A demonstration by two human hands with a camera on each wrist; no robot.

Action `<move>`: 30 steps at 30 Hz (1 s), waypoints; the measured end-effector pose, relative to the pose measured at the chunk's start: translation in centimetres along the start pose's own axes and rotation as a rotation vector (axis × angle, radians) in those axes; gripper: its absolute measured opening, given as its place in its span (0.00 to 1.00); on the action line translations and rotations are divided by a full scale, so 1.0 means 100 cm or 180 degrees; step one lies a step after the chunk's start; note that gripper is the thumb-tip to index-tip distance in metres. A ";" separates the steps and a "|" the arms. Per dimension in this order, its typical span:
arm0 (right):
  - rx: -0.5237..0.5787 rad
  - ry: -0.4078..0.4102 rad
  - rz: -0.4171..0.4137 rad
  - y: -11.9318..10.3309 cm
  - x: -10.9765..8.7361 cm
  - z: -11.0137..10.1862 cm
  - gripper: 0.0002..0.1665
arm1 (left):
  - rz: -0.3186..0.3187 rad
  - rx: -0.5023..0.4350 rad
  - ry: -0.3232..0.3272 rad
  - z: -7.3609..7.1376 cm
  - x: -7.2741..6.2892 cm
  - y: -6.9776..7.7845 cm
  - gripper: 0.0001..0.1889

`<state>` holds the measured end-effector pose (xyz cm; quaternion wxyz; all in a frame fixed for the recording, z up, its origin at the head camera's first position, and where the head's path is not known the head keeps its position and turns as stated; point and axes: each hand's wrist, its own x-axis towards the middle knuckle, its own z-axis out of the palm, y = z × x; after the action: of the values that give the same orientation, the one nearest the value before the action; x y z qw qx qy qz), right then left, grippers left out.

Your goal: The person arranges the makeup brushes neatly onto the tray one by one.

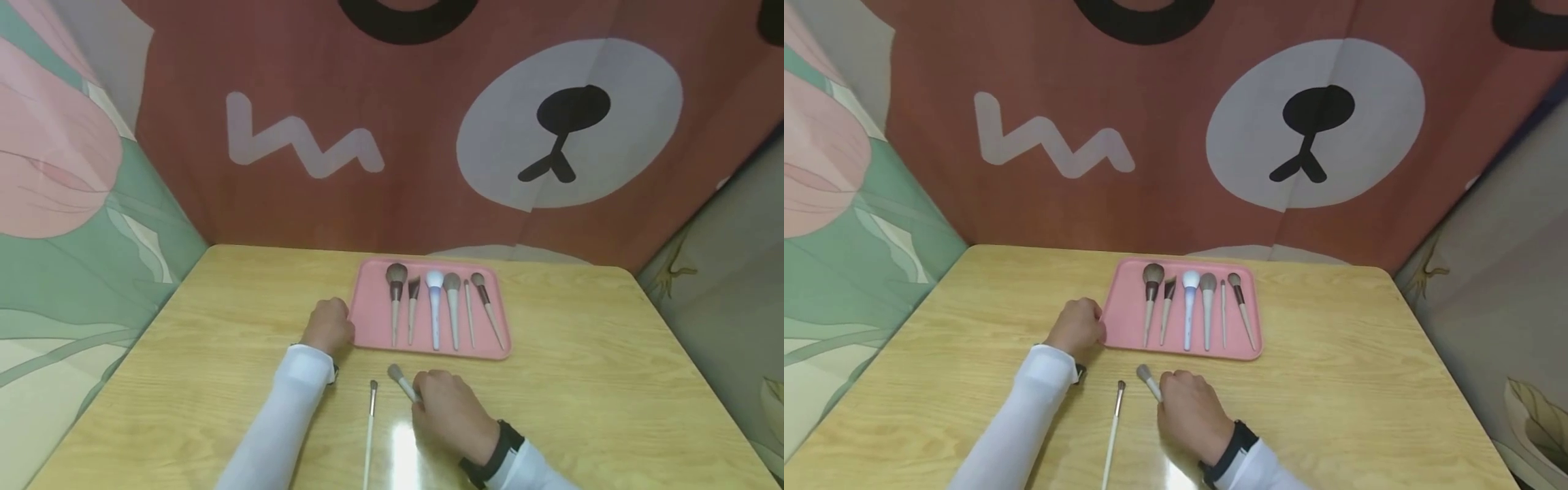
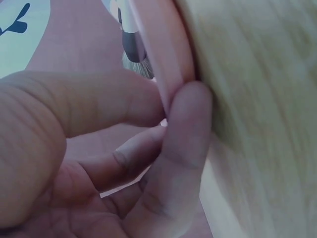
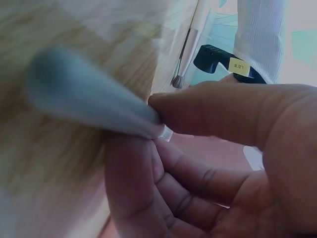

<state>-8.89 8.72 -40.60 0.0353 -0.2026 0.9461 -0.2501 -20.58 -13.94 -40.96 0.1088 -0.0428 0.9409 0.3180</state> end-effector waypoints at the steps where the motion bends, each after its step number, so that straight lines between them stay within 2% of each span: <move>1: 0.0004 0.0004 -0.0002 0.000 0.000 0.000 0.05 | 0.0007 0.0042 0.0011 0.000 0.000 0.001 0.14; 5: -0.0030 0.0052 -0.0028 0.002 0.000 0.000 0.05 | -0.0012 0.0124 0.0059 0.000 -0.002 0.006 0.07; 10: -0.0036 0.0015 -0.0001 0.001 -0.001 0.000 0.05 | -0.0071 0.0122 0.0088 0.001 -0.005 0.007 0.05; 20: -0.0078 0.0025 -0.0028 0.000 -0.003 0.002 0.05 | 0.0020 0.0054 0.0125 0.006 -0.006 0.006 0.10; 30: -0.0029 0.0024 -0.0068 0.002 -0.003 0.003 0.06 | 0.0015 0.0042 0.0105 0.005 -0.005 0.004 0.11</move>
<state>-8.59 8.88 -40.99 0.0281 -0.2120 0.9452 -0.2469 -20.08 -13.33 -41.03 0.0928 -0.0451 0.9447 0.3112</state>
